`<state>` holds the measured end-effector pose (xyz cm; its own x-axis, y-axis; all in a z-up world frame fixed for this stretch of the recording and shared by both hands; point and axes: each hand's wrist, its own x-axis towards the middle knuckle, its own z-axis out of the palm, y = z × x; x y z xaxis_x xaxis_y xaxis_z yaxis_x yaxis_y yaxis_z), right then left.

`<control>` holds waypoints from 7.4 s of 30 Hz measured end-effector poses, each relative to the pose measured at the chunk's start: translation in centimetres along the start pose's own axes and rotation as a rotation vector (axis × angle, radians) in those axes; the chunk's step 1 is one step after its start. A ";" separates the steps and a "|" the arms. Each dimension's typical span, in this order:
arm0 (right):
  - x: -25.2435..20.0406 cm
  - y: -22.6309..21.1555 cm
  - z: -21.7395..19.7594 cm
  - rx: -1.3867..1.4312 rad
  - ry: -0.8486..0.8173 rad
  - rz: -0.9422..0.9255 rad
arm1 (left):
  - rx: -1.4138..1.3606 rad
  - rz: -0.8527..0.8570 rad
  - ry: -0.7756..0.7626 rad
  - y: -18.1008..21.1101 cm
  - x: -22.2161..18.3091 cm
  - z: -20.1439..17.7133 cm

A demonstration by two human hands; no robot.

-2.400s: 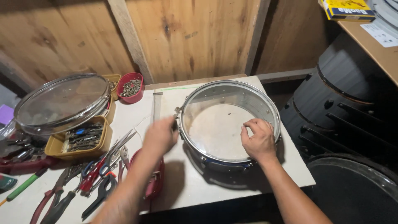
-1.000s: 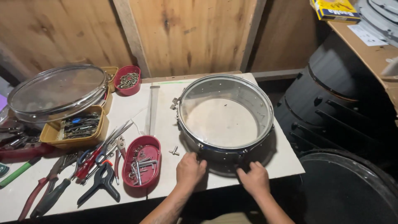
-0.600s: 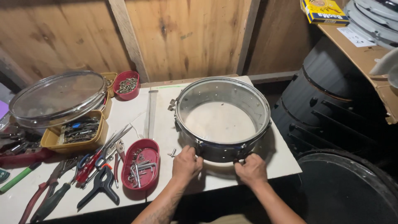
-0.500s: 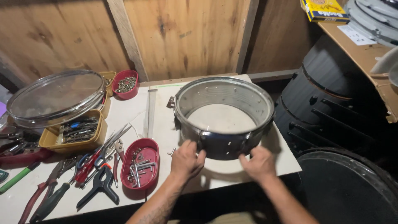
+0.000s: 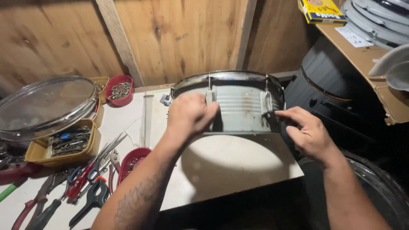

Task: Inspecting and manipulating a snare drum shell and its hardware on a repair bench

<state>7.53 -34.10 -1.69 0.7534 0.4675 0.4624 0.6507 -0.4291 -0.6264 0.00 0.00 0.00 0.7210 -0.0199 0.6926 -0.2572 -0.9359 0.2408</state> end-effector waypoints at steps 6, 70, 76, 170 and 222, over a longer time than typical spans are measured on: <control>-0.2 1.8 1.8 -0.195 0.115 -0.219 | -0.022 -0.480 -0.435 1.2 6.2 -2.8; 16.3 0.3 -0.4 -0.877 -0.160 0.192 | -0.422 -0.887 -0.399 -3.3 -12.2 10.9; 19.8 2.1 0.0 -0.960 -0.215 0.280 | -0.408 -0.845 -0.375 -3.5 -12.2 11.9; -9.4 -4.6 18.6 -0.364 -0.060 -0.308 | 0.074 -0.928 -0.816 -8.5 -12.5 6.9; 6.2 -7.6 -1.5 0.115 0.148 0.583 | -0.613 -0.242 0.492 0.9 -3.2 2.7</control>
<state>7.43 -29.10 6.91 0.9928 0.0650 0.1006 0.1196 -0.4917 -0.8625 -0.80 -1.74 -3.84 0.4736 0.4474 0.7586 -0.5395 -0.5335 0.6514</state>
